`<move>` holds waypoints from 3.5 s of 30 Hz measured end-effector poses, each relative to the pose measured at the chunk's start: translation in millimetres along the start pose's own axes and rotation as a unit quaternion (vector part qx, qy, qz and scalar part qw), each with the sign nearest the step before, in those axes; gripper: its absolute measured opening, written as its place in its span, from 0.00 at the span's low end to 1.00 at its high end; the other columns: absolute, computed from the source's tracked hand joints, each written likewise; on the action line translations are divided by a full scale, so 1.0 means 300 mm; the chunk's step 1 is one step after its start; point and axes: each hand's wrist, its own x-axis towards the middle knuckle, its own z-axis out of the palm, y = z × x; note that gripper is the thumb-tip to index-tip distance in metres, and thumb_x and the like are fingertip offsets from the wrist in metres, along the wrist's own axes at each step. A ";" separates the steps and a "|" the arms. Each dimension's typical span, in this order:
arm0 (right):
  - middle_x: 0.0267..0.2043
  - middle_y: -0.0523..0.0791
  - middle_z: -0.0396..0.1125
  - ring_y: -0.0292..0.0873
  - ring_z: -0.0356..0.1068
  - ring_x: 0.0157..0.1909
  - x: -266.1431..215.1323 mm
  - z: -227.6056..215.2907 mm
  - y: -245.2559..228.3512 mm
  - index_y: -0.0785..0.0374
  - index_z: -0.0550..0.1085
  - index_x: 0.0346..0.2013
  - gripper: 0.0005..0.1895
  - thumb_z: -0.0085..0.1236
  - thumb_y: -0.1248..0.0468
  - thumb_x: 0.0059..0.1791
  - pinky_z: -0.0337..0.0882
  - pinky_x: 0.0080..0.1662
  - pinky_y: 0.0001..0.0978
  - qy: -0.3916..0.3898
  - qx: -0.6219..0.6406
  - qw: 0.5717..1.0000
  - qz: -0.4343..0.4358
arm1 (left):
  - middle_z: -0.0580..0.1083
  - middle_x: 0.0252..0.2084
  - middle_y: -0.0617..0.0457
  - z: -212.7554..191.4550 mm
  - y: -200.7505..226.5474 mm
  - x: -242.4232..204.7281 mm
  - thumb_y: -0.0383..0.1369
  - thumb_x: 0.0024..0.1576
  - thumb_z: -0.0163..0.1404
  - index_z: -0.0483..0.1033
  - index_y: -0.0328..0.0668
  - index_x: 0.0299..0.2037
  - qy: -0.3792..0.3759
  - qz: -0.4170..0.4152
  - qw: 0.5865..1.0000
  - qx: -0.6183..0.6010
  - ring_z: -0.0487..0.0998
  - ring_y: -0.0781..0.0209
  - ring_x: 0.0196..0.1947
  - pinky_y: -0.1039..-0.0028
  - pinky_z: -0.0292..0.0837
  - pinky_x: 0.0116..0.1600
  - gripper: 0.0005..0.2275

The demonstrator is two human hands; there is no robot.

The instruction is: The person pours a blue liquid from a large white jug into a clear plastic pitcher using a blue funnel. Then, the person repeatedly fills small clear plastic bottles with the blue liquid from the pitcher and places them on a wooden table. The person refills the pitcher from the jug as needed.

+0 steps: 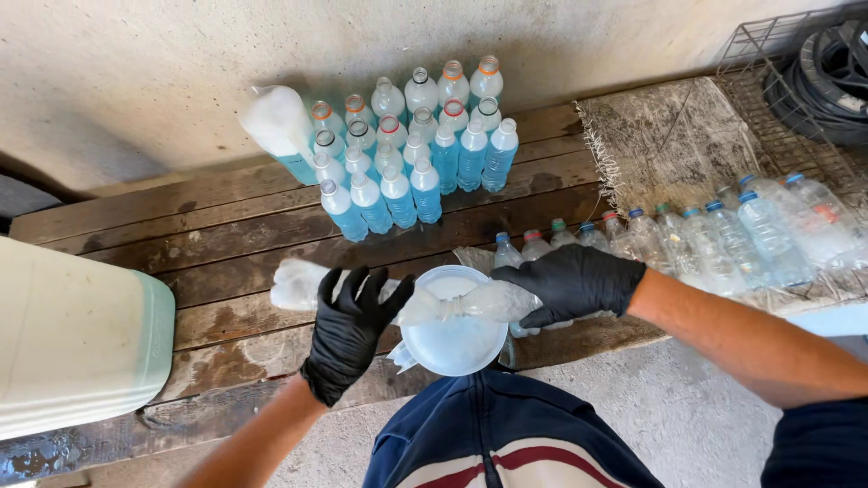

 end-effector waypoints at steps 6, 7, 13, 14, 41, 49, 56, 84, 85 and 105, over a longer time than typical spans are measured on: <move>0.47 0.64 0.71 0.70 0.73 0.46 -0.025 0.271 -0.009 0.65 0.58 0.66 0.42 0.58 0.40 0.50 0.77 0.50 0.61 0.072 0.248 0.965 0.042 | 0.72 0.57 0.50 -0.015 0.057 -0.075 0.45 0.38 0.68 0.64 0.68 0.72 -0.092 -0.180 0.972 -0.118 0.71 0.45 0.60 0.46 0.59 0.65 0.45; 0.50 0.63 0.71 0.70 0.72 0.49 -0.022 0.314 -0.026 0.67 0.60 0.65 0.41 0.61 0.43 0.50 0.76 0.50 0.59 0.126 0.263 0.956 0.045 | 0.73 0.57 0.52 -0.020 0.068 -0.073 0.40 0.36 0.70 0.63 0.67 0.73 -0.102 -0.222 0.957 -0.157 0.72 0.46 0.59 0.50 0.61 0.64 0.47; 0.63 0.53 0.69 0.56 0.73 0.60 -0.046 0.525 -0.050 0.63 0.57 0.70 0.44 0.58 0.42 0.48 0.73 0.56 0.48 0.297 0.309 0.899 0.090 | 0.75 0.48 0.46 -0.052 0.075 0.019 0.49 0.52 0.61 0.64 0.50 0.71 -0.078 -0.270 0.925 -0.255 0.74 0.43 0.47 0.52 0.69 0.54 0.36; 0.63 0.53 0.69 0.56 0.73 0.60 -0.051 0.544 -0.050 0.63 0.57 0.70 0.44 0.58 0.42 0.48 0.73 0.56 0.48 0.304 0.311 0.895 0.104 | 0.75 0.48 0.46 -0.064 0.061 0.047 0.49 0.52 0.61 0.64 0.50 0.71 -0.083 -0.257 0.926 -0.262 0.74 0.43 0.47 0.52 0.69 0.54 0.36; 0.59 0.55 0.70 0.57 0.73 0.58 -0.891 0.621 0.899 0.59 0.48 0.79 0.54 0.46 0.30 0.49 0.73 0.55 0.55 0.044 0.182 0.782 0.595 | 0.73 0.63 0.41 0.724 1.138 1.219 0.72 0.48 0.48 0.66 0.49 0.68 -0.431 -0.377 0.693 -0.437 0.73 0.45 0.65 0.58 0.70 0.67 0.45; 0.64 0.46 0.64 0.53 0.65 0.66 -1.102 0.585 0.861 0.43 0.56 0.76 0.53 0.60 0.30 0.42 0.71 0.61 0.55 0.106 0.190 0.802 0.557 | 0.74 0.54 0.25 0.680 1.299 1.276 0.63 0.56 0.49 0.46 0.45 0.78 -0.426 -0.389 0.701 -0.420 0.75 0.31 0.60 0.51 0.73 0.64 0.46; 0.73 0.42 0.56 0.50 0.56 0.74 -1.379 0.850 0.909 0.30 0.57 0.75 0.60 0.67 0.28 0.31 0.61 0.69 0.48 0.182 0.164 0.791 0.561 | 0.62 0.70 0.31 0.581 1.369 1.192 0.51 0.54 0.58 0.52 0.65 0.77 -0.269 -0.236 0.849 -0.389 0.66 0.27 0.68 0.50 0.74 0.60 0.40; 0.49 0.37 0.69 0.44 0.69 0.54 -1.417 1.252 0.963 0.44 0.76 0.54 0.24 0.67 0.45 0.45 0.68 0.53 0.41 0.387 -0.104 0.837 0.374 | 0.47 0.79 0.38 0.740 1.524 1.106 0.53 0.45 0.63 0.53 0.72 0.76 -0.289 -0.071 0.892 -0.339 0.48 0.20 0.75 0.36 0.59 0.68 0.46; 0.49 0.38 0.69 0.44 0.69 0.54 -1.410 1.244 0.966 0.44 0.77 0.53 0.23 0.67 0.45 0.46 0.69 0.52 0.41 0.398 -0.110 0.834 0.365 | 0.46 0.79 0.38 0.735 1.523 1.111 0.53 0.45 0.63 0.52 0.72 0.76 -0.291 -0.070 0.892 -0.337 0.47 0.20 0.75 0.36 0.59 0.69 0.46; 0.70 0.37 0.63 0.45 0.57 0.74 -1.508 1.184 1.089 0.36 0.68 0.69 0.39 0.59 0.37 0.43 0.55 0.69 0.46 0.300 -0.146 0.847 0.414 | 0.51 0.79 0.44 0.676 1.554 1.293 0.67 0.47 0.53 0.48 0.66 0.77 -0.294 -0.005 0.889 -0.350 0.48 0.31 0.78 0.30 0.46 0.72 0.48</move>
